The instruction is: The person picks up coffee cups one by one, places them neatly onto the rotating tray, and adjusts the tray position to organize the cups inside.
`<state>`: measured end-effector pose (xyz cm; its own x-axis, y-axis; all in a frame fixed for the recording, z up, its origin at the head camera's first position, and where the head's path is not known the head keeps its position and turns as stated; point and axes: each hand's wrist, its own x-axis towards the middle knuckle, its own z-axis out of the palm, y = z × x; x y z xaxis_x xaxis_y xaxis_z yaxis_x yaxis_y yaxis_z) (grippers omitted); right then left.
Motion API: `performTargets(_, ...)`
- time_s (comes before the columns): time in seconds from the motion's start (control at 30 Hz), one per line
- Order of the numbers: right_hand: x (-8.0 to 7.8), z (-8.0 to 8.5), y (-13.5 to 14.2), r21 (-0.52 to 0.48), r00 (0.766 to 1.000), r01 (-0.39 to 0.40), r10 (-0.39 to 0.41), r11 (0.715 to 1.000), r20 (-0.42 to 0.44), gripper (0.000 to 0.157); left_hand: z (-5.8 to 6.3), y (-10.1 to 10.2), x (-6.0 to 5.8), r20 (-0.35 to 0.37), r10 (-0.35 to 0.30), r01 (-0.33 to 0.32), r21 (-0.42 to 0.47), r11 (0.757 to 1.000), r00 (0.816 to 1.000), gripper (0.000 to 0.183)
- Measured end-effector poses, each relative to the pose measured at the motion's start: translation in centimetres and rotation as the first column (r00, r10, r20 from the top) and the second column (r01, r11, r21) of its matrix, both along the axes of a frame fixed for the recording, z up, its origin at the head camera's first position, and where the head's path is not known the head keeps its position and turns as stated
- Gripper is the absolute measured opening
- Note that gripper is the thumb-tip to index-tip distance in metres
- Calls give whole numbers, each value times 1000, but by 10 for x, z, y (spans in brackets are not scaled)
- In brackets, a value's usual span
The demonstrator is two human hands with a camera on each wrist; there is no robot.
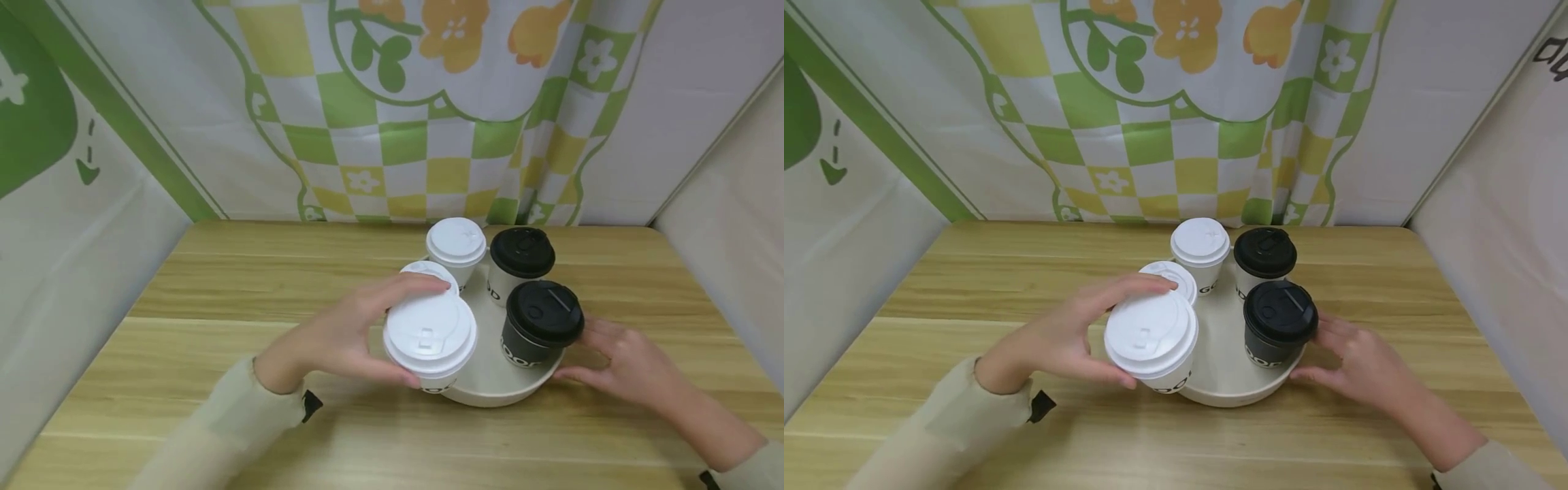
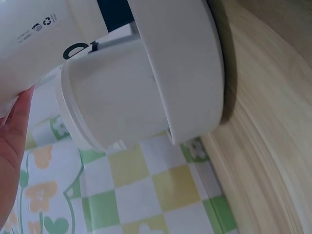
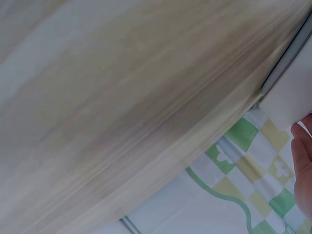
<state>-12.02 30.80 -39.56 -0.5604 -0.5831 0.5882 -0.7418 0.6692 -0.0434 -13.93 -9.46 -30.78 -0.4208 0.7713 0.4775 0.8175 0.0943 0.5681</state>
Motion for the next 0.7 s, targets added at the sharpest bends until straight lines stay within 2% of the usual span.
performTargets(0.13,0,0,0,3,1000,9,-9,1000,-2,66,0,15,0,-25,-34,34,2,999,999,98)
performTargets(0.3,0,0,0,5,1000,6,-6,1000,-5,66,-3,33,-1,-40,-27,26,-20,999,999,97)
performTargets(0.7,-1,-1,-1,-13,1000,-6,6,1000,-9,67,-16,55,-1,-47,86,-88,-52,995,995,96)
